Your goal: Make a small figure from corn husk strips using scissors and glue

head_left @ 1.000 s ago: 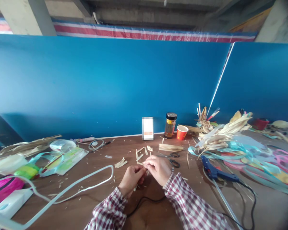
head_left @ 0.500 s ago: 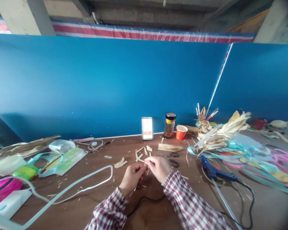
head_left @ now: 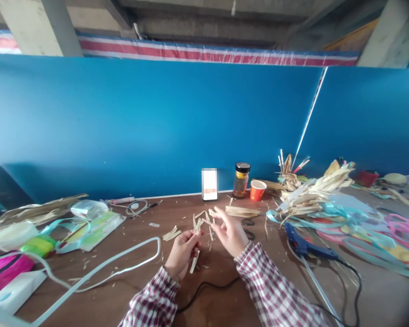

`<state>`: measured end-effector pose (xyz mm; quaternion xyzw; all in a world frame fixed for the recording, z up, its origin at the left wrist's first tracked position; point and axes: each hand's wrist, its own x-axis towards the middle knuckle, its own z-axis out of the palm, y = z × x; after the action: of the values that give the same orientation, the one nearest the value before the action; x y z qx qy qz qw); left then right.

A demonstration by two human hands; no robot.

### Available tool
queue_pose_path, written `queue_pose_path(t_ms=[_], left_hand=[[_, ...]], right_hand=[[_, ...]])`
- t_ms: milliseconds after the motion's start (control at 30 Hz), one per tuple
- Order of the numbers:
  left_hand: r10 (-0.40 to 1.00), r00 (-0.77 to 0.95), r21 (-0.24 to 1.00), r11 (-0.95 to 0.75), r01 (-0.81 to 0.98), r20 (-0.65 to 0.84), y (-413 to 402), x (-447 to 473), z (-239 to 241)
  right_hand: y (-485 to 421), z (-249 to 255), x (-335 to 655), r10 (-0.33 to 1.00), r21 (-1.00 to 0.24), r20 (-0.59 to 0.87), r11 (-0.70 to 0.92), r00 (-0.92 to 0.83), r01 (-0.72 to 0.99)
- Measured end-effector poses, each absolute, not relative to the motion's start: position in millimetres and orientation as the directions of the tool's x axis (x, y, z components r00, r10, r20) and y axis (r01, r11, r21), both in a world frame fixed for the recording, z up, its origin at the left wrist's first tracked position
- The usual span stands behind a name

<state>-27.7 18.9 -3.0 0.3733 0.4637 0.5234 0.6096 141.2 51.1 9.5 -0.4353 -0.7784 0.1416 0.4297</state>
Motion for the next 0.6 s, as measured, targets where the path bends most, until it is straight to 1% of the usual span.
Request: queue_pose_path(t_ms=[100,200,267,367,500,600], left_hand=[[0.993,0.022,0.967,0.122,-0.222,-0.12,20.1,-26.3,-5.9],[0.993,0.08,0.992,0.088,-0.088,-0.081,20.9,-23.7,-11.5],[0.989,0.126,0.996,0.084,-0.008,-0.083,20.9,-22.2,-15.4],[0.985,0.152,0.996,0.075,0.054,-0.082,20.2,-20.9,-18.6],[0.988,0.135,0.995,0.068,0.074,-0.078,20.4,-21.1,-17.9],[0.984,0.146,0.991,0.09,0.104,-0.105,20.2,-21.7,-15.5]], right_hand=[[41.3,12.0,131.2,0.83,-0.672,0.465,0.558,-0.308,0.487],[38.2,14.9,129.4,0.847,-0.739,0.377,0.519,-0.376,0.43],[37.6,17.3,130.3,0.847,-0.757,0.334,0.502,-0.414,0.418],[36.5,20.1,131.0,0.855,-0.718,0.314,0.498,-0.413,0.486],[36.7,16.4,127.7,0.867,-0.656,0.327,0.494,-0.376,0.57],[42.8,7.8,127.4,0.873,-0.603,0.34,0.488,-0.35,0.632]])
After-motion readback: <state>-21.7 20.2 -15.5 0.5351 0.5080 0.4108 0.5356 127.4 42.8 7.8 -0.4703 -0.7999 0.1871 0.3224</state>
